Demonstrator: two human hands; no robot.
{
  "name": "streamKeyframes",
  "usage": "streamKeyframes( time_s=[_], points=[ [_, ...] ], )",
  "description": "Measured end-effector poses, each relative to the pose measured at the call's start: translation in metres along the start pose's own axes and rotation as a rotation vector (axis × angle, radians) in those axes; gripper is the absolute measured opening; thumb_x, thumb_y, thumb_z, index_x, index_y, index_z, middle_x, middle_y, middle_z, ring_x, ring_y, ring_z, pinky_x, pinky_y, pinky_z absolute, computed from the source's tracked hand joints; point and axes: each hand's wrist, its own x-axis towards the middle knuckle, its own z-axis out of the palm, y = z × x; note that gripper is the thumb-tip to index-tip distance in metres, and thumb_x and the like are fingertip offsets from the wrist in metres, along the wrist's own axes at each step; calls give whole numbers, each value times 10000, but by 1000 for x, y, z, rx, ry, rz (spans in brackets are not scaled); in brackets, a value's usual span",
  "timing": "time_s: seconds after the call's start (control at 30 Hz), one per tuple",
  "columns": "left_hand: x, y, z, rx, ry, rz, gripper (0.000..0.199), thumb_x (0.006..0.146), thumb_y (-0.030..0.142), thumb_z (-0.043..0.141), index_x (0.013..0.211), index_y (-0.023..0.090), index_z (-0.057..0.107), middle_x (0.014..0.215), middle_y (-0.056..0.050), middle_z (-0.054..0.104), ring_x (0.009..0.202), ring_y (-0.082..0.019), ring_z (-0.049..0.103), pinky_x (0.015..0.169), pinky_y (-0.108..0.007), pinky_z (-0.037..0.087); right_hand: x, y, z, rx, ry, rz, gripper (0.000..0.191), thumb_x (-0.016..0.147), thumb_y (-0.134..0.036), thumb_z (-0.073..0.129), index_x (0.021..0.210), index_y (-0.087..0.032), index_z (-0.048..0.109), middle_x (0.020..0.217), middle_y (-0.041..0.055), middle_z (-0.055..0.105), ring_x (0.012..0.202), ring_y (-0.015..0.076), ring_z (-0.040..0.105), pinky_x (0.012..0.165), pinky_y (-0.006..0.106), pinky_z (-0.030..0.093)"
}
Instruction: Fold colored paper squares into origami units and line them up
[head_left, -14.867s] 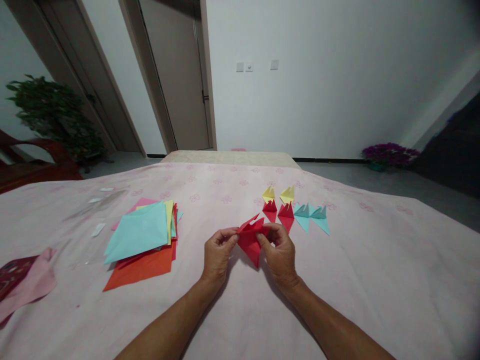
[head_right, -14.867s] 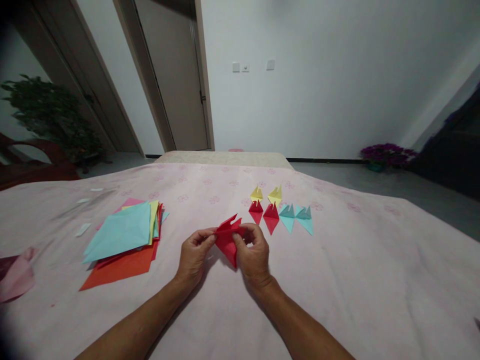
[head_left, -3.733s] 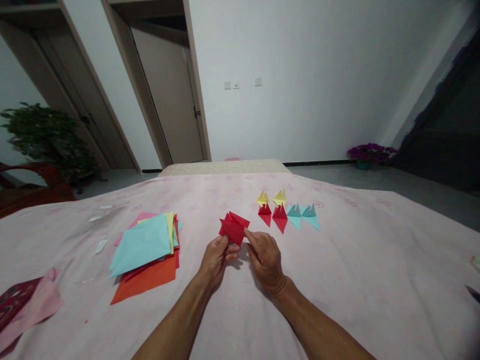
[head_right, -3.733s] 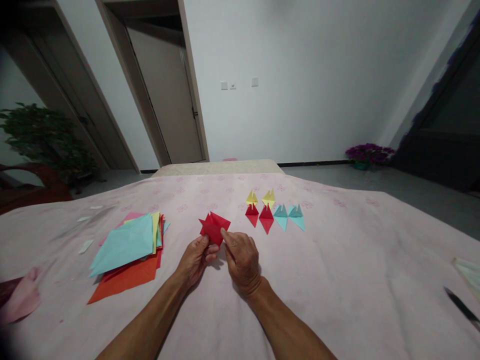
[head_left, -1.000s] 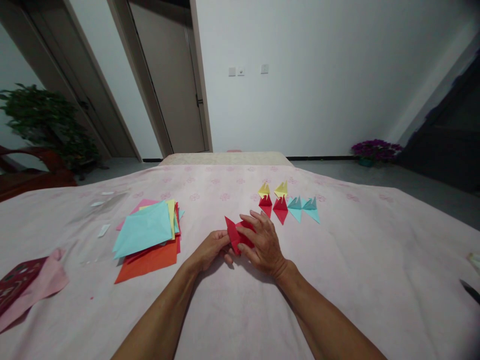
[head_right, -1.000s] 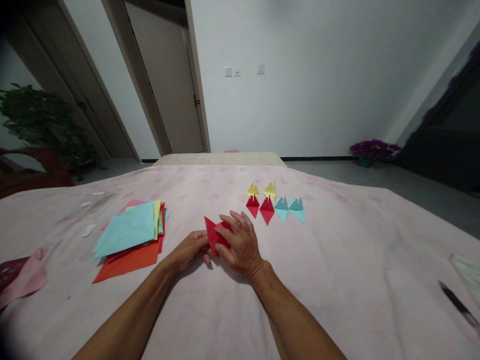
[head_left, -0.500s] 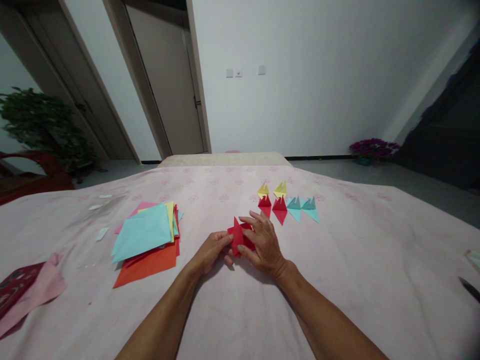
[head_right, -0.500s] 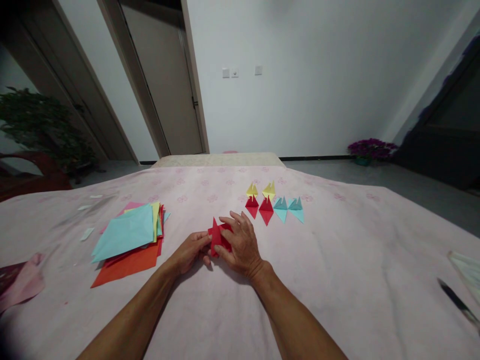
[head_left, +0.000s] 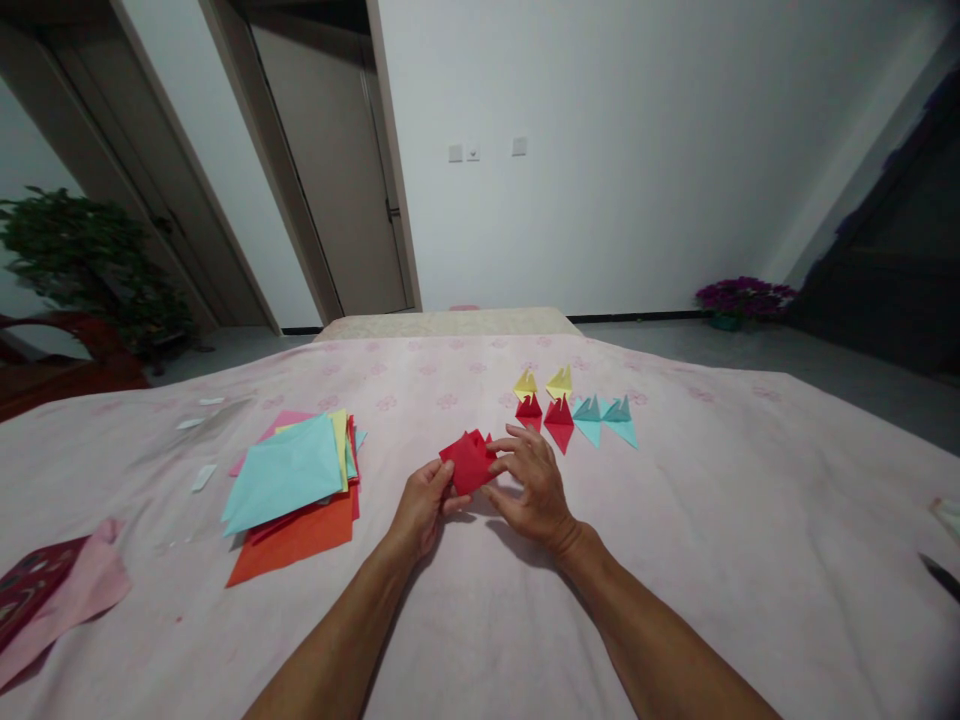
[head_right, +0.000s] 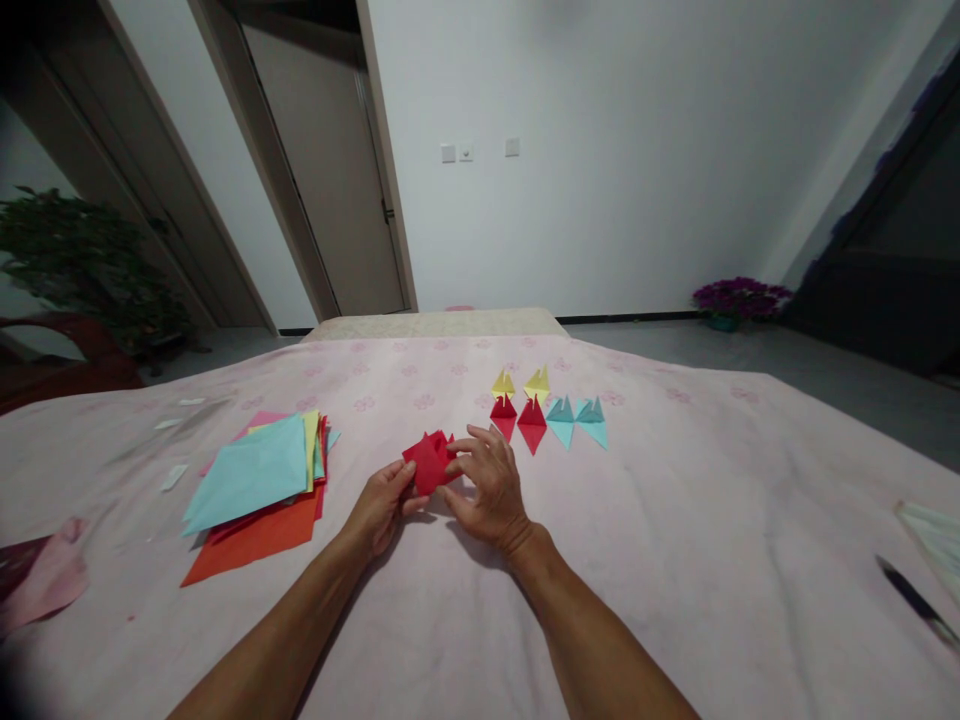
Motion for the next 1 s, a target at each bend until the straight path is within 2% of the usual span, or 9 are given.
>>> streamKeyframes(
  time_s=[0.17,0.37,0.57,0.67,0.83,1.0],
  points=[
    [1,5,-2,-107,-14,-8,242,844,244,711,1033,96,674,919,-100,741,687,-120,693,628,-203,604,3,7,-1,-9,-36,-19,78,848,-212,671,882,-274,705,1237,23,645,1321,294,407,1107,544,332],
    [0,9,-3,-167,-137,-120,295,823,140,722,1111,98,676,1139,-140,711,881,-157,718,717,-199,611,7,18,-5,-38,-124,-24,117,910,-241,611,861,-263,715,1330,22,592,1376,301,325,1106,533,328],
    [0,4,-2,-161,-104,-149,306,832,186,731,1119,98,672,1106,-143,722,743,-126,718,626,-193,616,11,17,-9,-47,-212,6,183,935,-288,579,800,-238,693,1393,32,541,1395,294,294,1129,534,289],
    [-1,2,1,-198,-104,-137,306,829,177,734,1115,87,673,1129,-148,713,795,-134,722,668,-184,614,12,16,-11,-24,-241,7,211,947,-287,555,793,-234,689,1407,39,529,1401,285,290,1130,537,291],
    [-2,6,1,-255,-203,-207,355,806,85,731,1154,96,665,1195,-142,690,979,-164,709,803,-175,591,14,24,-18,68,-303,54,139,907,-338,618,846,-246,701,1453,55,490,1408,297,303,1099,573,337],
    [0,6,-1,-258,-190,-248,287,827,73,703,1114,73,679,1125,-145,715,883,-137,723,754,-150,591,14,33,-24,145,-324,97,67,860,-309,682,861,-267,735,1484,48,471,1431,308,290,1103,619,310]
  ],
)
